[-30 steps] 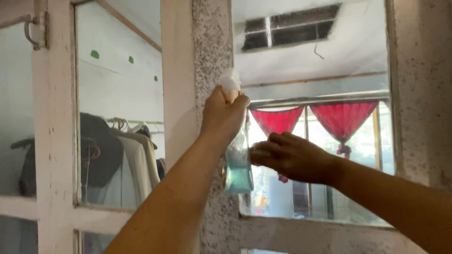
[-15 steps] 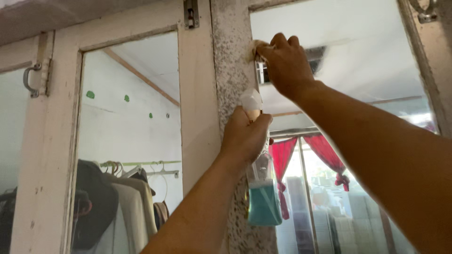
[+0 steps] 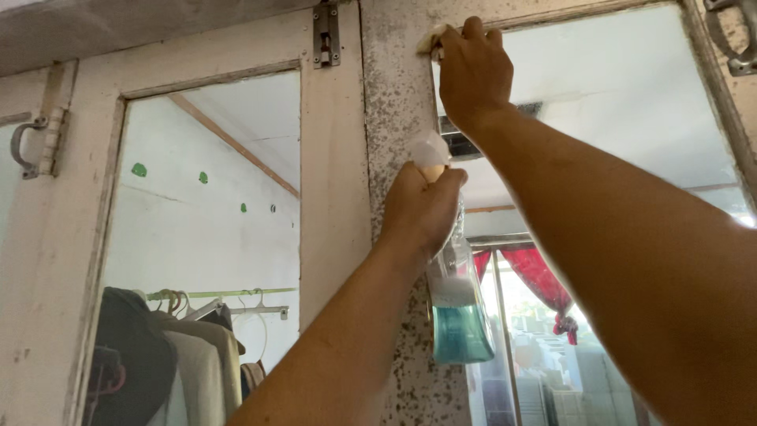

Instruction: The person sprays cleaning liquid from a bottle onto multiple glass panes in a white wooden frame and wipes the surface with a cloth.

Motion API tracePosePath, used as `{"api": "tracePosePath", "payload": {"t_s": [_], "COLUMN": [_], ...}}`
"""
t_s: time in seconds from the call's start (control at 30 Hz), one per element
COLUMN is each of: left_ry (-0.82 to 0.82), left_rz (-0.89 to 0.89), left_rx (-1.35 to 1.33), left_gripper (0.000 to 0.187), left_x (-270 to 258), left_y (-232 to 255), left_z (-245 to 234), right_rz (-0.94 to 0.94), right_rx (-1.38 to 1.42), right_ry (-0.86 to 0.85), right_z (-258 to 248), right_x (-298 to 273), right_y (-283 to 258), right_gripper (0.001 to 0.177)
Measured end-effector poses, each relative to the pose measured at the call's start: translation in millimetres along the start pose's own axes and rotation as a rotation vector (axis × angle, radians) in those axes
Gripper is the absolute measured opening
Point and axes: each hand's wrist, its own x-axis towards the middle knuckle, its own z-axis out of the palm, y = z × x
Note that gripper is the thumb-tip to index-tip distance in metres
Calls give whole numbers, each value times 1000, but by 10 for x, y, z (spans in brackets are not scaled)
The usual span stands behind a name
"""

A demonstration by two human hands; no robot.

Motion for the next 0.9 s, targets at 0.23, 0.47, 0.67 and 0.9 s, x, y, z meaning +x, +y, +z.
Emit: {"api": "tracePosePath", "payload": {"t_s": [0.23, 0.47, 0.67, 0.9], "left_ry": [73, 89, 41, 74], "left_rz": [46, 86, 57, 21], "left_rx": [-17, 50, -136, -181], "left_gripper": [44, 37, 32, 33], "left_x": [82, 108, 146, 36], "left_y": [-44, -113, -176, -178], "left_z": [265, 218, 118, 151], "right_rz": [-24, 30, 104, -27], "right_rx": [-68, -443, -398, -287], "right_ry": [-21, -28, -51, 34], "right_z": [-61, -224, -755, 170], "right_x": [116, -86, -459, -259], "right_y": [158, 1453, 2508, 1570], "right_gripper": [18, 23, 19, 14]}}
